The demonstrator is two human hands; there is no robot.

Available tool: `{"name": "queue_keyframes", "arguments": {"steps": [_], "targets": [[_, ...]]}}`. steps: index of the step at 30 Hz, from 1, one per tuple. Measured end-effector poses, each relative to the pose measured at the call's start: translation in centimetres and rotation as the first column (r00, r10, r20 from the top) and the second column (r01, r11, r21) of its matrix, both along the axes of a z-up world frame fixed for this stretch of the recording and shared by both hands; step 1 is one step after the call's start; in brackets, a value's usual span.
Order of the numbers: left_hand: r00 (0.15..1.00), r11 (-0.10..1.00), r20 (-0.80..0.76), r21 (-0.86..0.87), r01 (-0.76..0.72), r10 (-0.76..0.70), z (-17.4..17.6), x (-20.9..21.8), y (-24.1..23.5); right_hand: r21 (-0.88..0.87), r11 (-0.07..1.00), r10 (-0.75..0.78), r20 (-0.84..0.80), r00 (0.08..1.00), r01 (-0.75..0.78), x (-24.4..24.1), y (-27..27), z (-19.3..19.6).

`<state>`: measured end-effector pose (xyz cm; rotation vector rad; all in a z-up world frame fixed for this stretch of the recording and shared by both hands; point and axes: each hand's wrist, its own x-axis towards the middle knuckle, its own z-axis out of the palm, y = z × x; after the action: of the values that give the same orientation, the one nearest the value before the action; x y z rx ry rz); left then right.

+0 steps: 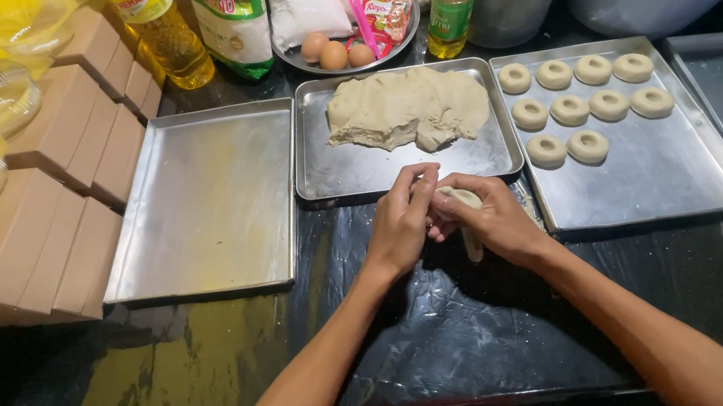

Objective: The recorder is shaping pieces of dough into rounds and creating center holes for doughnuts at a kitchen workstation.

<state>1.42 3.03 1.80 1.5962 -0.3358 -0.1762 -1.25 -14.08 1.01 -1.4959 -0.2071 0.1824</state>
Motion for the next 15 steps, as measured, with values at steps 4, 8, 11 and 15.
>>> {"name": "queue_keyframes", "arguments": {"steps": [4,8,11,15], "targets": [[0.999,0.999,-0.034,-0.044,0.021,-0.022,-0.4,0.0,-0.1,0.137,0.99,0.027,-0.063,0.998,-0.018,0.2,-0.7,-1.1],[0.987,0.999,0.158,-0.036,-0.011,0.016,-2.0,0.7,-0.1,0.003,0.999,-0.04,0.088,0.995,0.04,0.2,-0.9,-1.2],[0.99,0.999,0.137,-0.011,-0.031,0.033,-1.4,0.5,-0.1,-0.049,0.997,-0.054,0.08,0.995,0.058,-0.3,0.0,0.9],[1.0,0.997,0.007,-0.077,0.017,-0.016,-0.5,-0.1,-0.3,-0.031,0.998,-0.054,0.04,0.998,0.055,-0.1,0.1,0.6]]}}
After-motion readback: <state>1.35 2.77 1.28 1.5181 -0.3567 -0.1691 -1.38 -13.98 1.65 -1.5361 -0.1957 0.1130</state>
